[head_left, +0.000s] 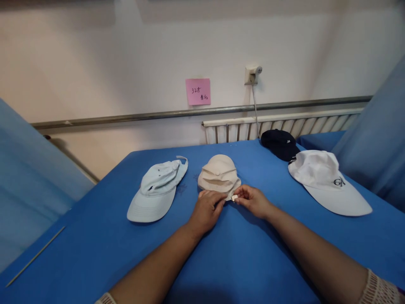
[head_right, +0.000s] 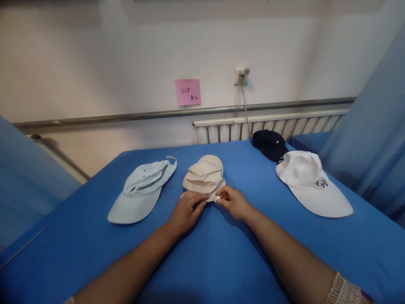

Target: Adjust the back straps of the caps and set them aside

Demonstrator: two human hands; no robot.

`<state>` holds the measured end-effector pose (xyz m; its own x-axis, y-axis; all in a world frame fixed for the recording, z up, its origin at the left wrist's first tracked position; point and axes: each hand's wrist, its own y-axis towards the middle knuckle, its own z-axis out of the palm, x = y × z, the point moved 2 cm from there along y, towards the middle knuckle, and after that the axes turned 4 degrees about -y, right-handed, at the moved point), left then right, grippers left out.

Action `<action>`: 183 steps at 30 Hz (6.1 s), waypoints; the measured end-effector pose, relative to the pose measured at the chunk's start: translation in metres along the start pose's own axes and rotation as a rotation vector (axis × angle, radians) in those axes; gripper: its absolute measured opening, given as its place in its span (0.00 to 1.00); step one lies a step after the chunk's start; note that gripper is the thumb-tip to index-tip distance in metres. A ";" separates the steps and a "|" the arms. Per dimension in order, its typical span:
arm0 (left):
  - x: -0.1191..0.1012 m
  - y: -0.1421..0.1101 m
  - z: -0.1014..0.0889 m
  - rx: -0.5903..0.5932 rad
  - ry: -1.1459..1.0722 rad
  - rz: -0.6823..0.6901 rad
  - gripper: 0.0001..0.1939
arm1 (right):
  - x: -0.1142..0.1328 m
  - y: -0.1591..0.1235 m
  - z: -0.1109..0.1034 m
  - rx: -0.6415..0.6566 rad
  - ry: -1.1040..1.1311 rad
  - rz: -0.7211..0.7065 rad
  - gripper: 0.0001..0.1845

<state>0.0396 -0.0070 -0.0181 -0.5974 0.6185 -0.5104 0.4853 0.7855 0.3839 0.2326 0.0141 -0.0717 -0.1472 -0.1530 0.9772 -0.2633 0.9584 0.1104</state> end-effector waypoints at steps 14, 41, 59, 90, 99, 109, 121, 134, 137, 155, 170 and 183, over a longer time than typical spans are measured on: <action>0.010 0.002 0.016 -0.091 -0.245 -0.217 0.11 | 0.008 -0.003 0.003 -0.205 0.251 0.222 0.19; 0.008 0.003 0.023 -0.046 -0.497 -0.304 0.07 | 0.017 -0.007 0.007 -0.122 0.453 0.241 0.20; 0.007 0.003 0.018 -0.070 -0.346 -0.272 0.07 | 0.022 -0.008 0.009 -0.058 0.375 0.147 0.20; -0.005 0.001 0.004 -0.106 -0.076 -0.148 0.06 | 0.019 -0.004 0.014 -0.053 0.454 0.058 0.17; -0.004 0.000 0.004 -0.102 -0.026 -0.121 0.05 | 0.017 -0.003 0.015 -0.038 0.439 0.055 0.18; -0.005 0.002 0.001 -0.085 0.026 -0.062 0.05 | 0.019 -0.004 0.014 -0.055 0.450 0.067 0.18; -0.004 0.002 0.000 -0.097 0.056 -0.063 0.07 | 0.020 -0.005 0.014 -0.068 0.441 0.072 0.19; -0.006 0.003 -0.002 -0.087 0.112 -0.032 0.05 | 0.021 -0.005 0.015 -0.068 0.475 0.085 0.20; -0.005 0.003 -0.002 -0.083 0.113 -0.032 0.05 | 0.022 -0.005 0.015 -0.064 0.447 0.081 0.20; 0.008 0.003 -0.005 -0.081 0.133 -0.117 0.05 | 0.009 -0.002 0.010 -0.196 0.299 0.232 0.17; -0.002 0.004 -0.008 -0.018 0.029 -0.019 0.08 | 0.018 -0.006 0.013 0.011 0.458 0.167 0.20; -0.019 0.007 -0.004 0.020 0.376 0.106 0.07 | 0.023 -0.007 0.021 -0.052 0.344 0.125 0.22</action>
<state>0.0516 -0.0138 -0.0026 -0.7338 0.6628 -0.1491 0.5672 0.7185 0.4026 0.2109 -0.0011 -0.0543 0.1562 0.0475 0.9866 -0.2135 0.9768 -0.0132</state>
